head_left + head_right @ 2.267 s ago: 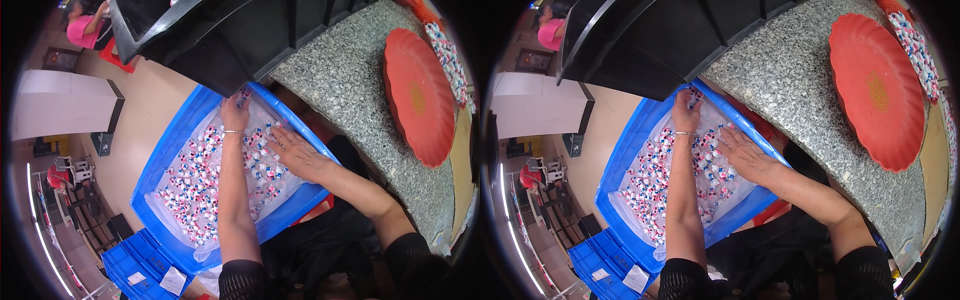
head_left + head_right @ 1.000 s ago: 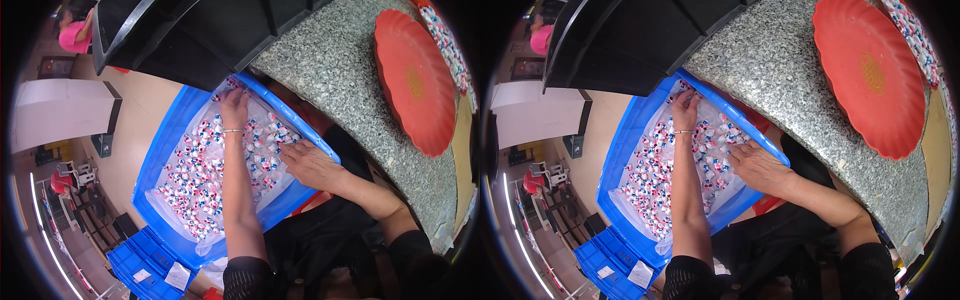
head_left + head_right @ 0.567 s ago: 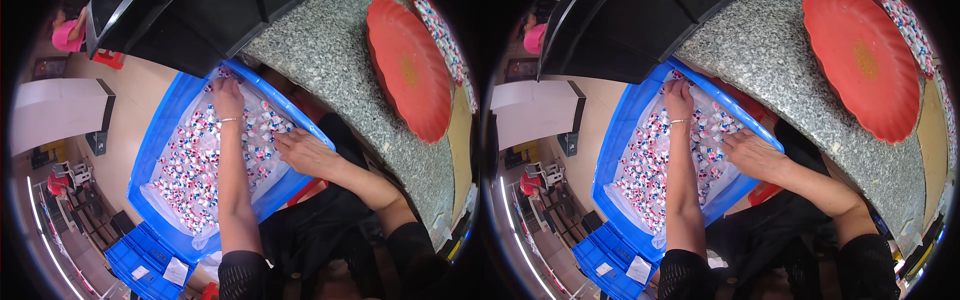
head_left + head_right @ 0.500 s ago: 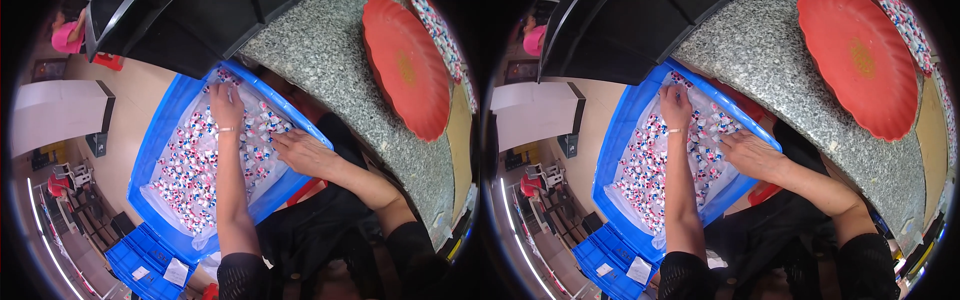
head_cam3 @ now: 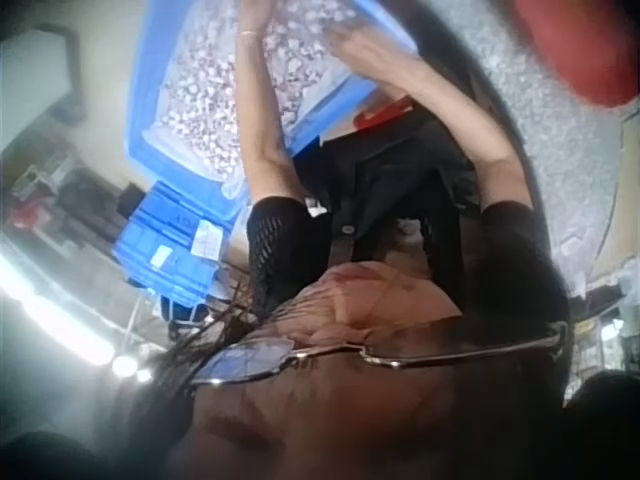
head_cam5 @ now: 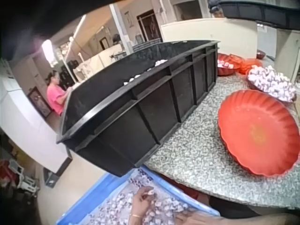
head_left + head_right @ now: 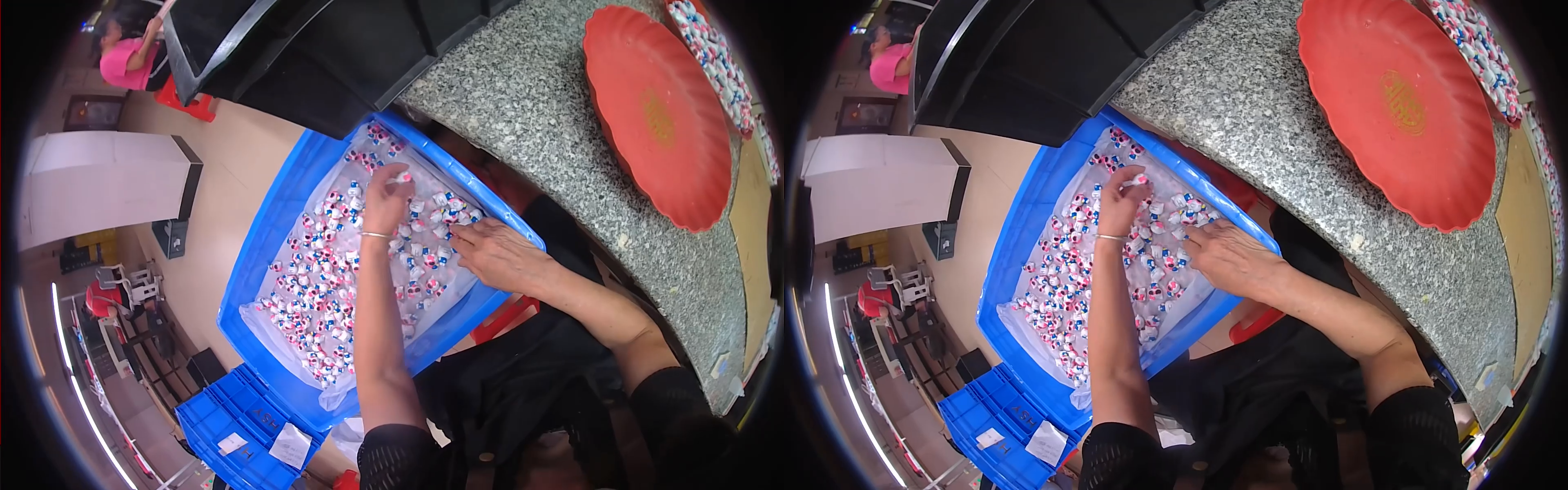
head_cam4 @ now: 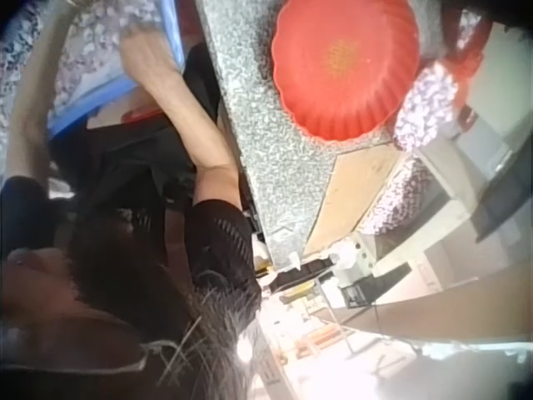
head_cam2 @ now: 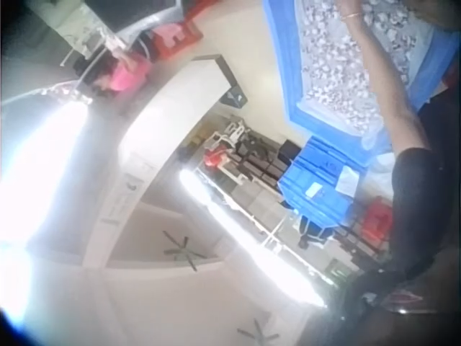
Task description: Arranging small plastic toy parts into neat rows inside a blue storage bin.
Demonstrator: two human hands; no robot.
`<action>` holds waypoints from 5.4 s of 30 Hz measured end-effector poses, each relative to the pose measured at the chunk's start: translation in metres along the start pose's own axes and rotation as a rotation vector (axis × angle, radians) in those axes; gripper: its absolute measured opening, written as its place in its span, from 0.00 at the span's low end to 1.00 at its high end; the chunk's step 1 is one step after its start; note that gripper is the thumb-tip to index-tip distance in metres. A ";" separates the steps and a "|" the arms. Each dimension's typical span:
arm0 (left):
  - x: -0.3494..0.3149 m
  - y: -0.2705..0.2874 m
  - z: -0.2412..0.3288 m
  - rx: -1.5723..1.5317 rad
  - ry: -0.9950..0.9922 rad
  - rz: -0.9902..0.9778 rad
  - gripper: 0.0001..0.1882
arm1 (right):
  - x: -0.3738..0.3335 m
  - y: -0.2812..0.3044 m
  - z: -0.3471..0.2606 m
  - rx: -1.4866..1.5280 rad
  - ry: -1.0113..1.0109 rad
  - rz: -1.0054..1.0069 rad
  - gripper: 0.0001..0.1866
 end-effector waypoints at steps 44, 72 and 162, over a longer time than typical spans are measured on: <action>-0.020 -0.001 0.009 0.164 -0.079 -0.077 0.19 | -0.003 0.001 -0.001 0.116 0.077 0.219 0.13; -0.014 -0.043 0.026 0.745 -0.541 0.105 0.11 | -0.020 0.003 0.004 0.147 0.251 0.403 0.12; -0.021 -0.045 -0.003 0.835 -0.616 0.069 0.14 | -0.027 -0.008 -0.013 -0.250 -0.036 0.193 0.24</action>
Point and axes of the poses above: each hand's wrist, its own x-axis towards the middle knuckle, its own y-axis out of the back of the hand, z = x × y, the point moved 3 cm from there along x, towards the middle knuckle, and after that the axes turned 6 degrees about -y, right-handed, at the moved point
